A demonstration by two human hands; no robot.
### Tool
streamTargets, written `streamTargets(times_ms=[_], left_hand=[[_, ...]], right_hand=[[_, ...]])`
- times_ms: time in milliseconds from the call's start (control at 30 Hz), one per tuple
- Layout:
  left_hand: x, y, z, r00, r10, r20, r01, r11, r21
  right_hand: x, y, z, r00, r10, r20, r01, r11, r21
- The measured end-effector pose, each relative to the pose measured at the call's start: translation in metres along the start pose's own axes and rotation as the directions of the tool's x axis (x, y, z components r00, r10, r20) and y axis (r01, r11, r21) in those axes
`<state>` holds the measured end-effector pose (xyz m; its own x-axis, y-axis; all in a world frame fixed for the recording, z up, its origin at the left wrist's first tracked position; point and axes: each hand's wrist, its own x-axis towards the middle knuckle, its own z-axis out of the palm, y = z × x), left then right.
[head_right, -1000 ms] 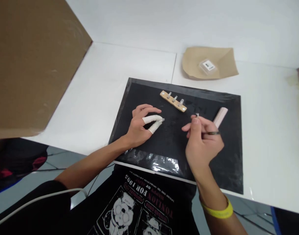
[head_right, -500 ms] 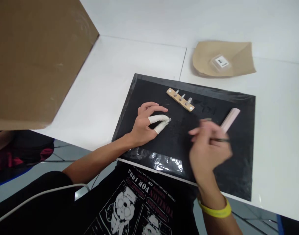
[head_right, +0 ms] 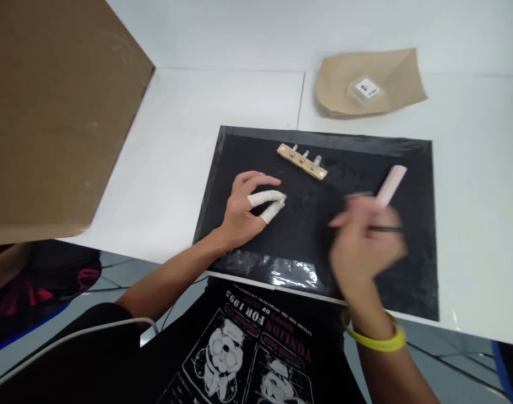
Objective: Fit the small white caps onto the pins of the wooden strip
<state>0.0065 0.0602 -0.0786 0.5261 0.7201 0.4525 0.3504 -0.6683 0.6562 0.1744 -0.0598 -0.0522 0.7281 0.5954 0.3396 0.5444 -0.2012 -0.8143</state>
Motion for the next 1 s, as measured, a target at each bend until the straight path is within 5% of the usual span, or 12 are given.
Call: streamTargets(times_ms=[200,333,433,567,667,800,933,1000], left_hand=[[0.0,-0.005,0.004,0.991,0.075,-0.11,-0.08,0.996,-0.046],[-0.001,-0.008,0.006,0.986,0.066,-0.152,-0.072,0.997,-0.029],[-0.001,-0.009,0.006,0.981,0.08,-0.179,-0.092,0.994,-0.062],[-0.001,-0.009,0.008,0.973,0.099,-0.209,-0.116,0.991,-0.07],[-0.002,-0.009,0.008,0.972,0.114,-0.205,-0.131,0.989,-0.07],[-0.002,-0.01,0.007,0.977,0.092,-0.191,-0.105,0.993,-0.055],[-0.002,-0.011,0.005,0.978,0.104,-0.182,-0.116,0.992,-0.055],[-0.002,-0.011,0.005,0.973,0.101,-0.206,-0.114,0.992,-0.054]], right_hand=[[-0.007,-0.025,0.014,0.99,-0.078,0.113,0.079,0.997,0.001],[-0.007,-0.032,0.017,0.893,-0.296,0.338,0.286,0.955,0.079],[-0.004,-0.028,0.013,0.933,-0.282,0.225,0.286,0.958,0.013],[0.002,-0.018,0.006,0.924,-0.259,0.282,0.266,0.964,0.014],[0.001,-0.019,-0.001,0.974,-0.171,0.15,0.17,0.985,0.021],[-0.011,-0.023,-0.006,0.895,-0.18,0.409,0.224,0.973,-0.063],[-0.016,-0.019,-0.004,0.947,-0.192,0.256,0.229,0.965,-0.124],[-0.013,-0.015,-0.003,0.934,-0.19,0.302,0.235,0.965,-0.119]])
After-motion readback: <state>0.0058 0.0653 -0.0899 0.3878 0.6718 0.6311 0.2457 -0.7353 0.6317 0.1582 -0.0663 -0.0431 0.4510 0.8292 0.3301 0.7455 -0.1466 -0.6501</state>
